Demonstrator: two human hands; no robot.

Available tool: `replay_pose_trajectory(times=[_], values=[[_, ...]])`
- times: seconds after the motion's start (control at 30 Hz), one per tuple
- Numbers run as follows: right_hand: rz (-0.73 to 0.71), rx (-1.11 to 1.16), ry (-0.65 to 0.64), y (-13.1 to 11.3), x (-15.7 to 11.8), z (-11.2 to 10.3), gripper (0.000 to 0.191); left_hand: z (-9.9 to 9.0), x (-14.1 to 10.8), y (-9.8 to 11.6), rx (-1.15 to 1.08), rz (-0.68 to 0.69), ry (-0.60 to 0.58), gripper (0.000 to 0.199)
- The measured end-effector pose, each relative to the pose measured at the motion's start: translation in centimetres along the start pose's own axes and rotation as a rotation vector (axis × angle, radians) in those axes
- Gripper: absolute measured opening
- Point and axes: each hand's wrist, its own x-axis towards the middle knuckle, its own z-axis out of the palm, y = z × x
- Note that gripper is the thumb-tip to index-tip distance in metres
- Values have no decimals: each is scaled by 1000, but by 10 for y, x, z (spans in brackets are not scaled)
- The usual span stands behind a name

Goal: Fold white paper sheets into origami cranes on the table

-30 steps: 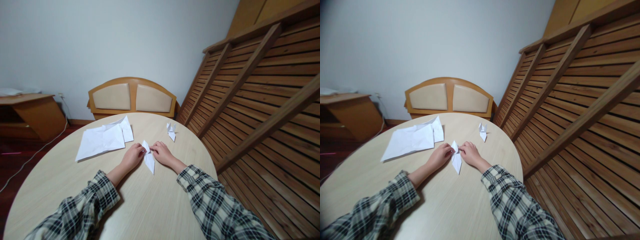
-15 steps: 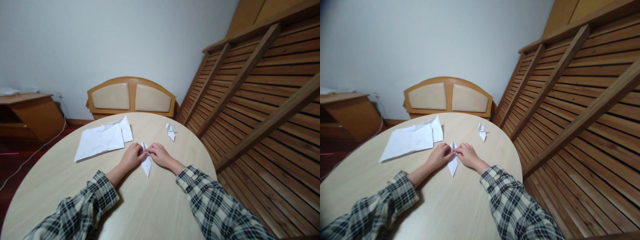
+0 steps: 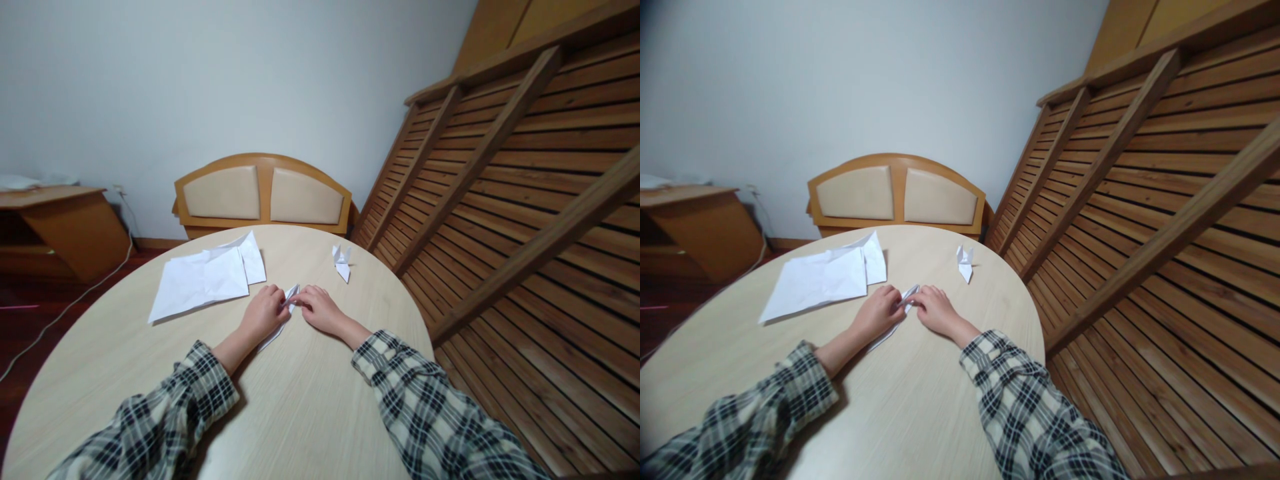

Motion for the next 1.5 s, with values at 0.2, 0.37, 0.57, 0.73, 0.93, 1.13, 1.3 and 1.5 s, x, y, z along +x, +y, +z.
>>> replay_pose_trajectory(times=[0.2,0.37,0.57,0.73,0.93,1.13,1.3,1.5], values=[[24,61,87,2,1,-1,34,2,-2,-2,-29,-35,30,6],[98,211,268,3,3,0,43,-1,0,-5,-342,-173,81,12],[148,325,335,9,5,8,67,-5,1,-3,-620,-177,130,16],[232,485,308,8,6,12,95,-4,2,-1,-863,-257,133,25],[251,710,172,-9,7,3,49,-4,2,2,-1108,-330,88,27],[320,904,233,-14,8,7,41,-7,-1,9,-1262,-407,-7,35],[331,1024,247,-16,10,5,38,-8,-2,12,-1325,-432,-76,37],[331,1015,272,-20,9,1,33,-5,-3,7,-1323,-393,-139,34]])
